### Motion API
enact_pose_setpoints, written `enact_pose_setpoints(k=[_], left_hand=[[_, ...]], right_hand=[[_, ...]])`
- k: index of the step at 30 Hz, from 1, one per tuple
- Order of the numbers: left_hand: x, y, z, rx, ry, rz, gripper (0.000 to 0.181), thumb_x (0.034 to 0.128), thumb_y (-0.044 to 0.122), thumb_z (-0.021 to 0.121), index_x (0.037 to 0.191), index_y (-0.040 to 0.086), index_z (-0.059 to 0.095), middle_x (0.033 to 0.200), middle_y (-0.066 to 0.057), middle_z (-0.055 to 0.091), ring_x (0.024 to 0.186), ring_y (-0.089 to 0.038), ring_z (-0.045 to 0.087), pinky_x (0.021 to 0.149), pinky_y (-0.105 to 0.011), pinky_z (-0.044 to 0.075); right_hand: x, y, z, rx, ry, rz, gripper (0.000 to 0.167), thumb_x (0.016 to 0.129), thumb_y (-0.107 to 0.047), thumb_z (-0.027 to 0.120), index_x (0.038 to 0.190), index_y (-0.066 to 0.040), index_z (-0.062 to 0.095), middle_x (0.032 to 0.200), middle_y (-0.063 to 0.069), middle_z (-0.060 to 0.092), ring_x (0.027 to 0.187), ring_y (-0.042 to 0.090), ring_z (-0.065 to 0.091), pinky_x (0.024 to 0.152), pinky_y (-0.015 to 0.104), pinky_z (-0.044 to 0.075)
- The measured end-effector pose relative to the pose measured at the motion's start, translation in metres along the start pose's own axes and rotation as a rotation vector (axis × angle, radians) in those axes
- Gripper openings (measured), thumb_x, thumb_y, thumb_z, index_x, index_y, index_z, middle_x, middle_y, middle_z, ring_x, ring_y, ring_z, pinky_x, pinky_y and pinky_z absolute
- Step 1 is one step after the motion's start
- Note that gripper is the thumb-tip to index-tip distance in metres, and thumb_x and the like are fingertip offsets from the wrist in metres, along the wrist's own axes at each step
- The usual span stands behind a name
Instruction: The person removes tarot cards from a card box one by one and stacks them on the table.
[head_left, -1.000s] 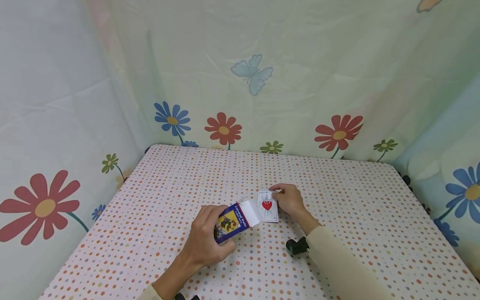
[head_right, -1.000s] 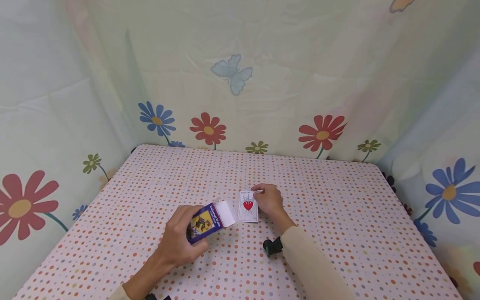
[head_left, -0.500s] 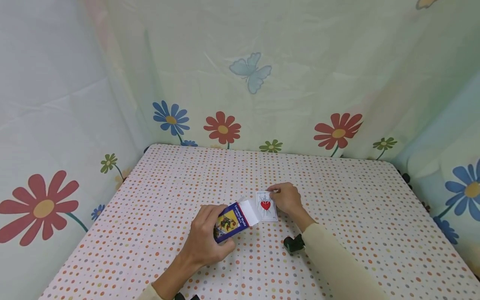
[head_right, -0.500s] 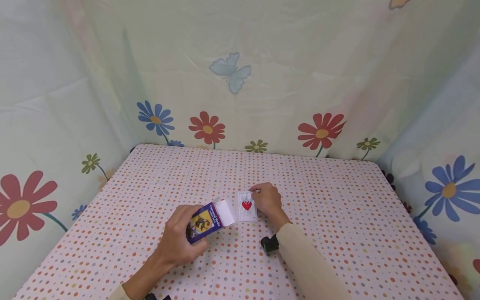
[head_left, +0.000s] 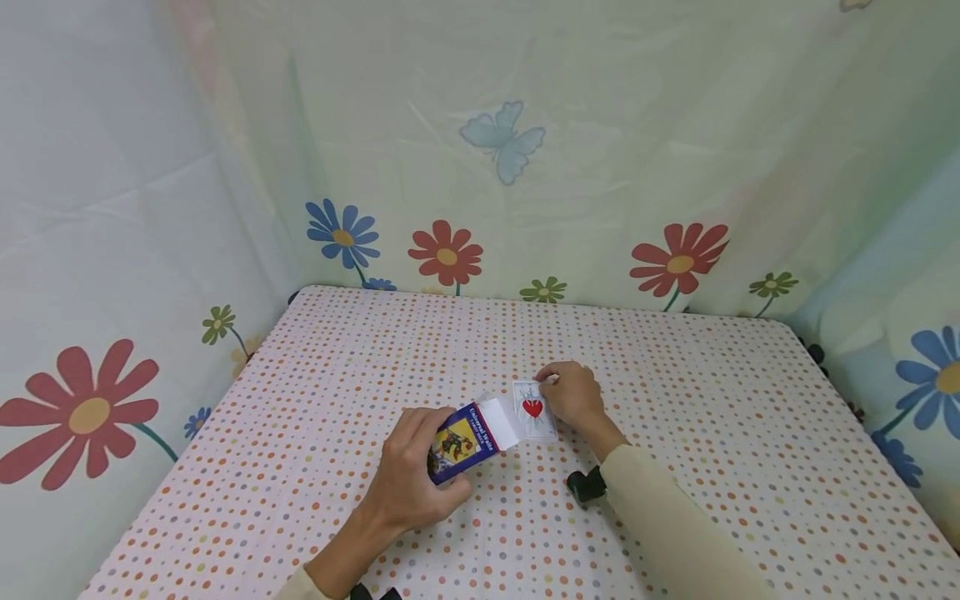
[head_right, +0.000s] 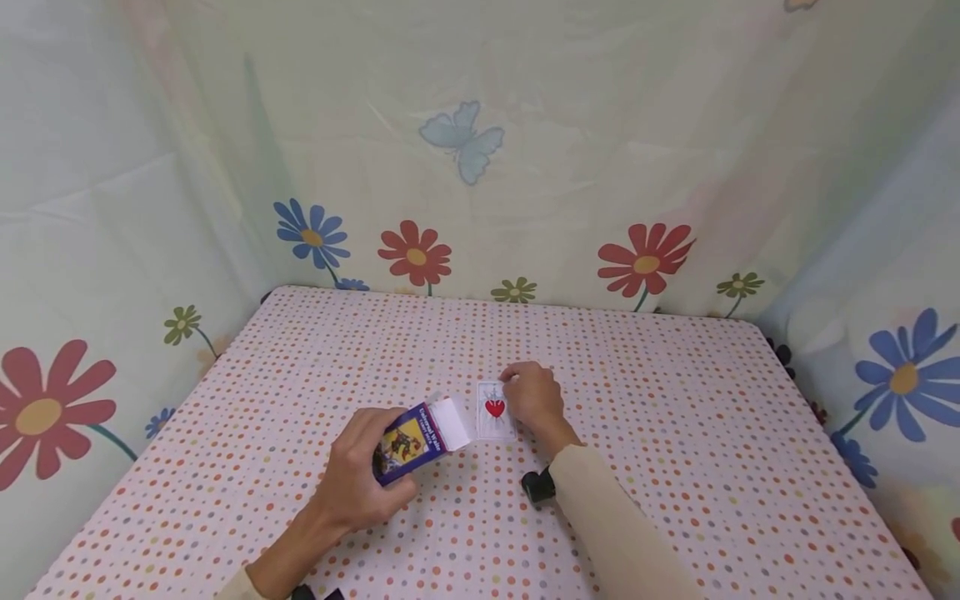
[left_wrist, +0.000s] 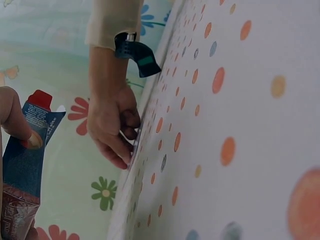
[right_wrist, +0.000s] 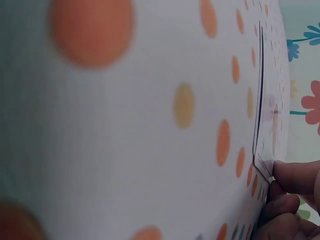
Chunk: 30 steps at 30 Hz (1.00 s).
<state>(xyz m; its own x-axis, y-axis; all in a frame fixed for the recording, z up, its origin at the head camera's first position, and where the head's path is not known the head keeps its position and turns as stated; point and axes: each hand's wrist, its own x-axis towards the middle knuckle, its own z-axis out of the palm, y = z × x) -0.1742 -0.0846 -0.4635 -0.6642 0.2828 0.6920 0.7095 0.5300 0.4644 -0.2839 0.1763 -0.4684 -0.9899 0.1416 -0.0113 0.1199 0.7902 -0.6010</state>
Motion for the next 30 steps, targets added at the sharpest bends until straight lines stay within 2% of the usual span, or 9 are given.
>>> enact_pose_setpoints(k=[8, 19, 30], left_hand=[[-0.0004, 0.0003, -0.0001, 0.006, -0.003, 0.0, 0.063, 0.0607, 0.021, 0.071, 0.122, 0.006, 0.064, 0.102, -0.002, 0.062, 0.086, -0.013, 0.053, 0.064, -0.021, 0.051], [0.0001, 0.0001, 0.0002, 0.005, -0.002, 0.004, 0.062, 0.0609, 0.022, 0.071, 0.121, 0.007, 0.065, 0.101, -0.002, 0.062, 0.086, -0.013, 0.053, 0.065, -0.021, 0.051], [0.0001, 0.0001, -0.0004, 0.008, -0.008, 0.0, 0.063, 0.0615, 0.022, 0.071, 0.122, 0.006, 0.064, 0.101, -0.002, 0.062, 0.086, -0.013, 0.054, 0.065, -0.021, 0.051]], right_hand=[[-0.0033, -0.0007, -0.0021, 0.002, 0.015, 0.008, 0.01, 0.09, -0.011, 0.069, 0.1, -0.009, 0.073, 0.081, 0.006, 0.066, 0.07, 0.021, 0.057, 0.058, 0.031, 0.042], [-0.005, -0.0005, -0.0007, -0.001, 0.026, 0.023, 0.011, 0.089, -0.012, 0.068, 0.1, -0.01, 0.073, 0.083, 0.007, 0.068, 0.072, 0.022, 0.059, 0.06, 0.032, 0.042], [-0.0075, 0.0015, 0.0009, 0.099, 0.073, 0.033, 0.02, 0.089, -0.018, 0.066, 0.104, -0.008, 0.074, 0.084, 0.009, 0.068, 0.068, 0.021, 0.056, 0.053, 0.028, 0.039]])
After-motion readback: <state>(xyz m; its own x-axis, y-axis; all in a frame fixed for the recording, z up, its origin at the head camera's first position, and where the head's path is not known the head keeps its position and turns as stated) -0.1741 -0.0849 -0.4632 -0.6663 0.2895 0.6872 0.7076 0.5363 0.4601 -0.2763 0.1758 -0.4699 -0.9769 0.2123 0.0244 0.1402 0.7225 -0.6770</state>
